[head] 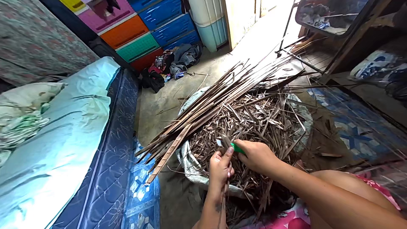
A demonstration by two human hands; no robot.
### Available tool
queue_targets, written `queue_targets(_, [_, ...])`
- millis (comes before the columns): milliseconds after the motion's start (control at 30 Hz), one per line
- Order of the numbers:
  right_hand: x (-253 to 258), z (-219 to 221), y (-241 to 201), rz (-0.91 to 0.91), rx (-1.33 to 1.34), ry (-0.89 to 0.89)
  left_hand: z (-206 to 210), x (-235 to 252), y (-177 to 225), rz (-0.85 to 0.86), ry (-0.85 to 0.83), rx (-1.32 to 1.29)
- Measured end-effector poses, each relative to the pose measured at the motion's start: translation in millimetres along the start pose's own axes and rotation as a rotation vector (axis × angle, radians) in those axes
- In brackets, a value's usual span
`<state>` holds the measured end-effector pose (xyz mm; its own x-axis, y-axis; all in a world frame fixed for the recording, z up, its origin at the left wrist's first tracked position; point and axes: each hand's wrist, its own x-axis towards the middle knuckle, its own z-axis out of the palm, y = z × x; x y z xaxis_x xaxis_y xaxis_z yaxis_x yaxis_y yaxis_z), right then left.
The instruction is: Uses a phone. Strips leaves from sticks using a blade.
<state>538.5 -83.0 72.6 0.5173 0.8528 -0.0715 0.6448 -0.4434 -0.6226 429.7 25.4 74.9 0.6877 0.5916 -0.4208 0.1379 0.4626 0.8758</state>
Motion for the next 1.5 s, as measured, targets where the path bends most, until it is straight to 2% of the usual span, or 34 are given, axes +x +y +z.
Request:
queue_targets(100, [-0.9, -7.7, -1.7, 0.063, -0.007, -0.073, -6.2, 3.8, 6.3, 0.006, 0.033, -0.015])
queue_targets(267, [10.1, -32.0, 5.3, 0.413, 0.07, -0.08, -7.9, 3.4, 6.2, -0.016, -0.048, 0.096])
queue_targets(333, [12.9, -37.8, 10.5, 0.477, 0.135, -0.015, -7.3, 4.1, 4.1, 0.01, -0.04, 0.174])
queue_targets(467, [9.5, -31.0, 12.6, 0.308, 0.203, 0.071, -5.4, 3.6, 8.2, -0.012, 0.001, 0.136])
queue_targets(567, [2.7, -16.2, 3.6, 0.151, 0.153, -0.018, -6.2, 1.0, 11.3, -0.074, -0.052, 0.018])
queue_targets(667, [-4.0, -4.6, -9.2, 0.088, 0.096, -0.177, -5.1, -2.3, 12.6, -0.11, -0.06, -0.08])
queue_targets(700, [-5.3, -2.4, -12.8, 0.092, 0.077, -0.192, -4.5, -3.2, 13.5, -0.118, -0.058, -0.091])
queue_targets(767, [-3.2, -0.2, -14.4, 0.141, 0.002, -0.104, -7.4, -3.5, 15.0, -0.156, -0.111, -0.141])
queue_targets(867, [17.8, -18.2, 2.9, 0.347, -0.021, -0.02, -17.2, -1.7, 14.0, -0.248, -0.301, -0.344])
queue_targets(933, [26.5, -32.0, 16.8, 0.412, 0.006, 0.025, -21.5, -1.3, 12.9, -0.28, -0.379, -0.453])
queue_targets(1000, [19.4, -32.5, 13.2, 0.32, 0.041, 0.03, -24.2, -0.1, 12.7, -0.29, -0.381, -0.482])
queue_targets(1067, [3.7, -22.3, -4.0, 0.184, 0.051, -0.063, -25.9, 0.7, 12.1, -0.313, -0.369, -0.535])
queue_targets(1133, [-5.5, -11.9, -16.1, 0.131, 0.006, -0.126, -27.6, -0.1, 12.7, -0.354, -0.38, -0.614])
queue_targets(1300, [24.2, -41.0, 19.2, 0.486, -0.042, 0.004, -30.7, 0.2, 12.4, -0.425, -0.491, -0.721])
queue_targets(1367, [19.9, -49.5, 24.1, 0.405, 0.026, 0.094, -28.8, 2.4, 13.6, -0.407, -0.452, -0.651])
queue_targets(1433, [5.7, -40.1, 19.7, 0.146, 0.088, 0.129, -22.4, 3.7, 13.5, -0.36, -0.374, -0.446])
queue_targets(1500, [-6.1, -22.7, 13.1, -0.1, 0.096, 0.081, -19.8, 5.0, 10.4, -0.341, -0.394, -0.3])
